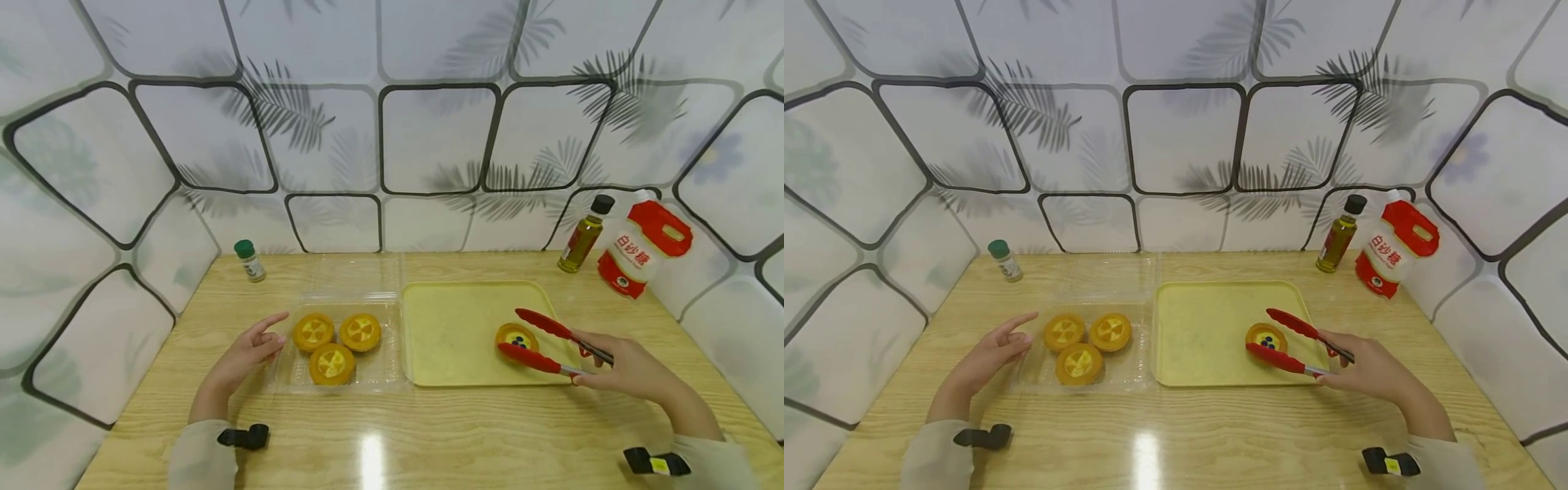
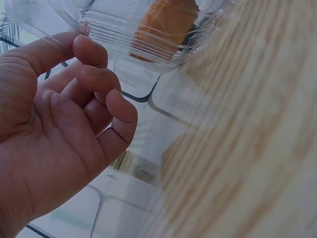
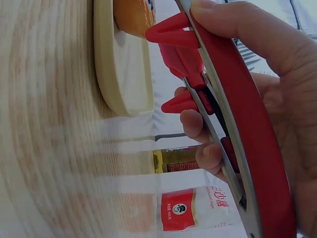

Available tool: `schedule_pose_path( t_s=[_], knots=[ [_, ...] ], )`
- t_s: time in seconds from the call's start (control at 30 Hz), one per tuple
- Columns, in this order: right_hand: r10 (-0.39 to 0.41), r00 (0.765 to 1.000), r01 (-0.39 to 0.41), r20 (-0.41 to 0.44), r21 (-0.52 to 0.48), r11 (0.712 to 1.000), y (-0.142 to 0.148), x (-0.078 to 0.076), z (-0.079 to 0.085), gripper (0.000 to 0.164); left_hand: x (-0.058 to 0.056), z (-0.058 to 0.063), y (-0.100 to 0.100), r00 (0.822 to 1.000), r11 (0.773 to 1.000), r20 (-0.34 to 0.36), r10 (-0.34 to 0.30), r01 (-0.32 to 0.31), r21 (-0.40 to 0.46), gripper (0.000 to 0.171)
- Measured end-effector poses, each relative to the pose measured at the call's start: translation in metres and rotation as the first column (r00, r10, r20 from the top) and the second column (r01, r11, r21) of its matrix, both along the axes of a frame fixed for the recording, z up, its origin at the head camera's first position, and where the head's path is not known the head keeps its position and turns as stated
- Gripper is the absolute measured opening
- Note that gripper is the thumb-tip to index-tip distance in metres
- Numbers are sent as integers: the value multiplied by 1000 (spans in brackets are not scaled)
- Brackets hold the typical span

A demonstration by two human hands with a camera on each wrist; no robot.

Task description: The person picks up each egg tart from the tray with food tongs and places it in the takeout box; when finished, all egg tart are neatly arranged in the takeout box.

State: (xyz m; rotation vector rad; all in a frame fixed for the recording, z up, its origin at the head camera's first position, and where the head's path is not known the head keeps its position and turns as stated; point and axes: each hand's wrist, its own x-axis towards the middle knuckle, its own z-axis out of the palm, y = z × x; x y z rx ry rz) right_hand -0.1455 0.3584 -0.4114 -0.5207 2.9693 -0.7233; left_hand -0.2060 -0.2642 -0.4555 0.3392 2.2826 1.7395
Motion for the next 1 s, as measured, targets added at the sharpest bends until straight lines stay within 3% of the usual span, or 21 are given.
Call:
schedule_pose_path(
  t_s=[1.0],
  knots=[
    [9,1000,-10,29,16,1000,-4,5,-12,75,1,1,0,1000,1000,18,-8,7,29,59]
  ],
)
